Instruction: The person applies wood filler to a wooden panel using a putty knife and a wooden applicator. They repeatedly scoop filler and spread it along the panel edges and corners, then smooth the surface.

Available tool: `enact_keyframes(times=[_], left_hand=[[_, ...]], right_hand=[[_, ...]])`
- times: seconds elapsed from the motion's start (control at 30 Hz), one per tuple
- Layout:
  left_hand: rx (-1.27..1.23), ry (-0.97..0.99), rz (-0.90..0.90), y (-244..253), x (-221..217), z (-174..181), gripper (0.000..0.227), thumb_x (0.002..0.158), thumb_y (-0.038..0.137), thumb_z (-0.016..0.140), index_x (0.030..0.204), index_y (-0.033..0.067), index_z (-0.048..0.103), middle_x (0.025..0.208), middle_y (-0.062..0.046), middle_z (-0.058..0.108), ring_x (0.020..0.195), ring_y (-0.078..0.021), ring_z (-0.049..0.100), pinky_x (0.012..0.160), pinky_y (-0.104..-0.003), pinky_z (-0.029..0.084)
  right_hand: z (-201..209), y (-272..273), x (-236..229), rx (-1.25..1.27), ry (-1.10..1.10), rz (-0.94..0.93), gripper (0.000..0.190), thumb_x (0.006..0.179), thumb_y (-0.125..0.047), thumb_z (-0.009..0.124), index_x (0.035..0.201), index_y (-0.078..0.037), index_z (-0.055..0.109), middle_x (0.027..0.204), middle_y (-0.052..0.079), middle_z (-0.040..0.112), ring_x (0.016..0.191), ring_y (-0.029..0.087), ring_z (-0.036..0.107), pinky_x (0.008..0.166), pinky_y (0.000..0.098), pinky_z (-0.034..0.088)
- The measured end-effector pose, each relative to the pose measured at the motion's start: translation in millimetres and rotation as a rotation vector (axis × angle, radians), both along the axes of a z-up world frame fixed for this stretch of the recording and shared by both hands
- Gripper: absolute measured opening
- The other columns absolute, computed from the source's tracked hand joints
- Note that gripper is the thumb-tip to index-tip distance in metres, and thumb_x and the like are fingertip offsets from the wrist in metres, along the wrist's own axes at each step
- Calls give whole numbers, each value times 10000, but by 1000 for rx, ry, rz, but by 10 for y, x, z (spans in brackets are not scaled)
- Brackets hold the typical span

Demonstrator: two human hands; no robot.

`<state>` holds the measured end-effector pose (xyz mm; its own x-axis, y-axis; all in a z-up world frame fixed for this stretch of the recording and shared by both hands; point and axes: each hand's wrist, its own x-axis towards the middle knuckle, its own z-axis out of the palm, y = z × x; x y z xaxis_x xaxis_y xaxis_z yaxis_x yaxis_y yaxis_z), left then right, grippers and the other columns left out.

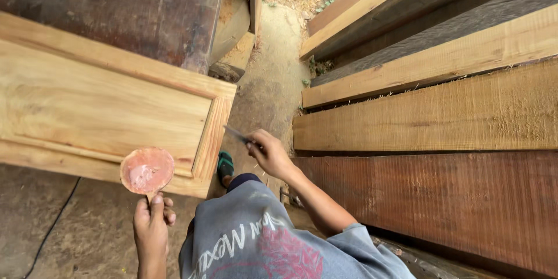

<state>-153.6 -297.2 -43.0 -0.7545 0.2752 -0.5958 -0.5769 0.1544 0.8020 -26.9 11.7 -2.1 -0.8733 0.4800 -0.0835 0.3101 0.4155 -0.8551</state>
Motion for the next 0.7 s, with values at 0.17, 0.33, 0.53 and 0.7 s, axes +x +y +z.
enact_keyframes(times=[0.17,0.33,0.53,0.7], left_hand=[[58,-50,-109,252,-188,-299,214,1064,221,533,1107,13,559,770,-9,496,532,-59,385,446,-219,296],[21,-163,-151,394,-265,-436,266,1050,265,550,1105,10,601,725,18,444,522,-46,347,428,-214,269],[52,-59,-235,446,-413,-337,222,1019,294,567,1118,112,649,727,87,436,554,-9,353,440,-206,264],[28,1,-359,384,-654,-89,257,1048,300,595,1042,53,663,667,71,443,539,-15,371,444,-205,297]], right_hand=[[-105,131,-42,157,-63,231,299,943,-29,642,1241,-17,616,1074,175,646,852,349,690,737,429,574],[38,7,-203,161,-74,170,368,903,-14,646,1270,-30,620,1088,187,659,912,413,675,772,475,553],[128,-508,-188,153,219,-52,413,787,92,629,1176,-45,651,1027,182,633,965,374,658,811,430,563],[289,-801,-92,114,89,-171,320,879,72,682,1181,-34,682,1046,158,686,945,315,705,785,379,580]])
